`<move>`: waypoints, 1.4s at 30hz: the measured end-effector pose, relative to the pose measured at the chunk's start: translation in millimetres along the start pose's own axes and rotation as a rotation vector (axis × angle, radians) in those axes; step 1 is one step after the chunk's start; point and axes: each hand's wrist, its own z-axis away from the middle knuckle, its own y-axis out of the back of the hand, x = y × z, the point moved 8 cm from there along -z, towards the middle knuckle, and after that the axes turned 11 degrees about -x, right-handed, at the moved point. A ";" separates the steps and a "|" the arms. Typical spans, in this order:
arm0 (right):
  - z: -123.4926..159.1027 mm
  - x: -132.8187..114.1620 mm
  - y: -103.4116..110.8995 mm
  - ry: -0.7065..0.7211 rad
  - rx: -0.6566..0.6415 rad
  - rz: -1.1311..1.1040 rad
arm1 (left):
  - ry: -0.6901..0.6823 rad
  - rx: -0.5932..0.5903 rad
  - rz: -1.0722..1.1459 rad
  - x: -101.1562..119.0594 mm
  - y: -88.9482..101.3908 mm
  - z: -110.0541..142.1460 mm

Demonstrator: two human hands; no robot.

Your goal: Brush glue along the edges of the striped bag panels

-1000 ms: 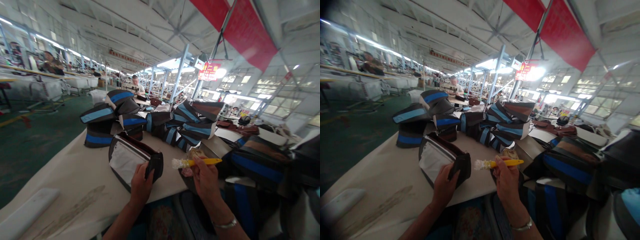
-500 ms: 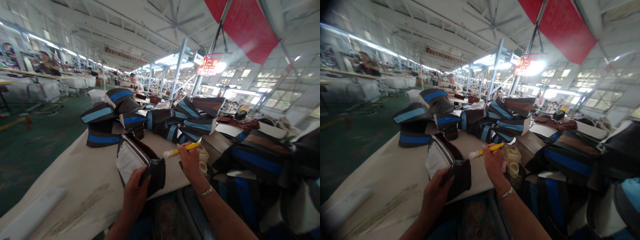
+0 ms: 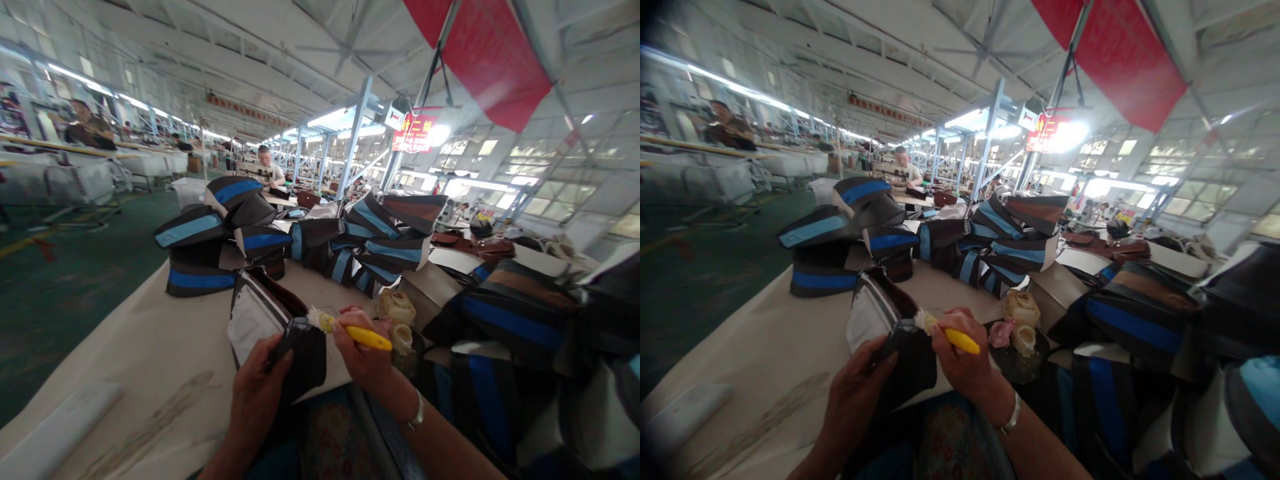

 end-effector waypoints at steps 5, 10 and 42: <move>1.2 -26.0 4.2 0.149 -0.059 0.136 | 0.018 -0.030 0.058 5.1 2.2 -1.2; -6.9 -39.5 3.0 0.176 -0.107 0.049 | -0.047 -0.013 -0.005 16.6 1.9 -1.3; -62.4 -55.4 -34.4 0.243 -0.825 0.145 | -0.832 -0.010 -1.117 65.6 -48.5 33.6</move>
